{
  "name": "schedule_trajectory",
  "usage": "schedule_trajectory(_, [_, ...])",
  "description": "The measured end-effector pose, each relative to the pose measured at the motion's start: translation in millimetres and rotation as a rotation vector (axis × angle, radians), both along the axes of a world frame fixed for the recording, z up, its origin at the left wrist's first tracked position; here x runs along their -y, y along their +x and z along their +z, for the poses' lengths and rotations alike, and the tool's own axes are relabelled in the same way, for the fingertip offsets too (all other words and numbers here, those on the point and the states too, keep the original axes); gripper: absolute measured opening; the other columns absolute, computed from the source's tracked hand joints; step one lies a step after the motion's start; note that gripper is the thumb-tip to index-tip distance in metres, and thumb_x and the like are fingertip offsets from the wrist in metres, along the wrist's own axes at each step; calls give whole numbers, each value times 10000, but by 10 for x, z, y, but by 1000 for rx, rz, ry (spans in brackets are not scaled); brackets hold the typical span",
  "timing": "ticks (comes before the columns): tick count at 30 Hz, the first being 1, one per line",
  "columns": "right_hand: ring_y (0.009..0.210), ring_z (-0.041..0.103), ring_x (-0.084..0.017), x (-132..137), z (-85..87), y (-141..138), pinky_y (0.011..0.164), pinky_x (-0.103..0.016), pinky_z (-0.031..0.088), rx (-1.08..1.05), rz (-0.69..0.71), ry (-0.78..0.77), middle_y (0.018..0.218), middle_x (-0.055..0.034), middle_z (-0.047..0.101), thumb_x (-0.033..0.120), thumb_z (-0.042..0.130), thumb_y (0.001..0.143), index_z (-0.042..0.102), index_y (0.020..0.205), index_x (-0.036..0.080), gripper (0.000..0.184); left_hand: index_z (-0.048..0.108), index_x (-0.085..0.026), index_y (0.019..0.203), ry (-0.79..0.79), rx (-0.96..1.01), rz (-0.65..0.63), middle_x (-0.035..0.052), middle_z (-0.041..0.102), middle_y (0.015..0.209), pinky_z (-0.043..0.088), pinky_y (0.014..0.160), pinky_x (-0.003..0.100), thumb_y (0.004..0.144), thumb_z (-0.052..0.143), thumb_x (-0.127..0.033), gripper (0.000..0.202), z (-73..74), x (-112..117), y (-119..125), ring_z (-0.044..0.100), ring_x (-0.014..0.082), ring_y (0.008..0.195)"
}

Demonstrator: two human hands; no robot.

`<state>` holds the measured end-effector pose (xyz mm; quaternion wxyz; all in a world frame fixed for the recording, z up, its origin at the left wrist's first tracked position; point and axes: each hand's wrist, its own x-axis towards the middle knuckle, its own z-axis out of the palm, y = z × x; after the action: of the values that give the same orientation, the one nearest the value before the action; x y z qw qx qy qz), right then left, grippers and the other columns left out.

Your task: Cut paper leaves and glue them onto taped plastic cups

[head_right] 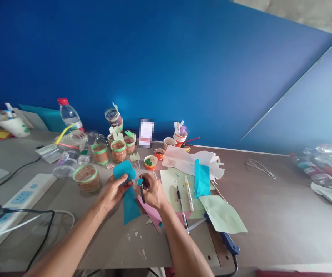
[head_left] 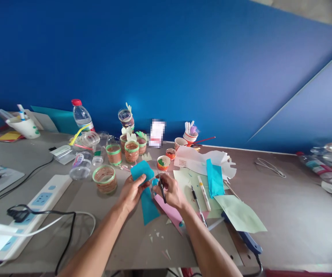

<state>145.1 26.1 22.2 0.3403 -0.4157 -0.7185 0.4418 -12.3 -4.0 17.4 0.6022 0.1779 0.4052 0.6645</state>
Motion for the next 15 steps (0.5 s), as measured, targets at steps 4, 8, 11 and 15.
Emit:
schedule_trajectory(4, [591, 451, -127, 49, 30, -26, 560, -270, 367, 98, 66, 5, 650, 17, 536, 311, 658, 718, 636, 917, 164, 249, 662, -131, 737, 24, 34, -5, 7, 686, 702, 501, 598, 261, 550, 871, -278, 317, 35, -1, -41, 596, 113, 572])
schedule_trajectory(8, [605, 474, -131, 60, 54, -28, 585, -273, 388, 119, 72, -4, 669, 11, 564, 327, 648, 728, 641, 969, 157, 295, 650, -134, 730, 13, 42, 37, 8, 686, 687, 503, 580, 263, 533, 879, -284, 337, 25, -21, -51, 600, 120, 564])
schedule_trajectory(11, [596, 468, -129, 63, 56, -26, 575, -270, 383, 136, 74, -12, 654, 17, 553, 330, 650, 725, 644, 962, 157, 294, 649, -145, 732, 2, 54, 85, -3, 692, 689, 501, 582, 252, 505, 889, -271, 354, 22, -38, -56, 611, 120, 576])
schedule_trajectory(15, [593, 460, -127, 67, 42, -37, 576, -270, 377, 164, 62, -6, 659, 17, 547, 333, 663, 702, 636, 926, 166, 280, 651, -142, 728, 22, 13, 89, -6, 691, 684, 508, 606, 250, 515, 886, -276, 344, 23, -39, -47, 615, 116, 587])
